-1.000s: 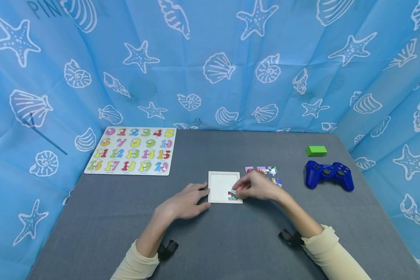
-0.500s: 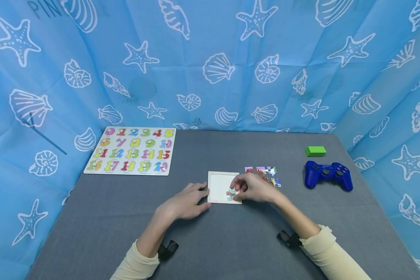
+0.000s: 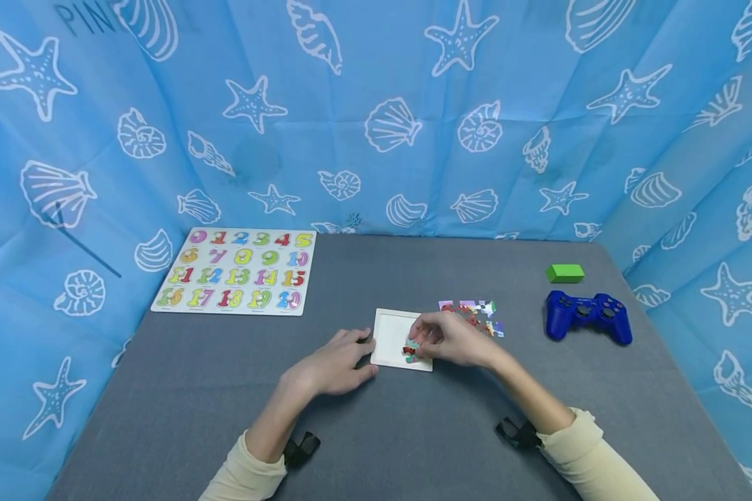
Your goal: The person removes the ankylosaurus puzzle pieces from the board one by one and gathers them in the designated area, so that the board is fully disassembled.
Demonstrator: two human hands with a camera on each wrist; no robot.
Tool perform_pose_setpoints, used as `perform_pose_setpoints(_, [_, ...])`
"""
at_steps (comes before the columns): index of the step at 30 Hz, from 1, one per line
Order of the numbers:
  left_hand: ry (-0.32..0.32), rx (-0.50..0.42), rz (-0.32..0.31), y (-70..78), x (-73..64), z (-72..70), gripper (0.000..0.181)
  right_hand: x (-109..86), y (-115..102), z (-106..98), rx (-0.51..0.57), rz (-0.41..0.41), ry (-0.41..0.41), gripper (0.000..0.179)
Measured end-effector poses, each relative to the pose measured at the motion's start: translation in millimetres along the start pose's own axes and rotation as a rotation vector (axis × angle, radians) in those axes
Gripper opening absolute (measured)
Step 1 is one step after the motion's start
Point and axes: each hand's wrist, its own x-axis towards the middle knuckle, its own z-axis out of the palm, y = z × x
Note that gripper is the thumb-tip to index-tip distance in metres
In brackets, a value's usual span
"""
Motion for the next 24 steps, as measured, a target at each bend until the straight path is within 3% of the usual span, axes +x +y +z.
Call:
perform_pose_setpoints(10, [-0.007, 0.016, 0.003, 2.7, -0.3, 0.4, 0.057, -27.7, 11, -23, 0.164, 0.053, 0.046, 0.02])
perform_pose_setpoints(24, [-0.024, -0.022, -0.001, 1.7, -3.5, -2.5, 0.056, -85.7, 37, -58, 0.189, 0.188, 0.172, 0.029])
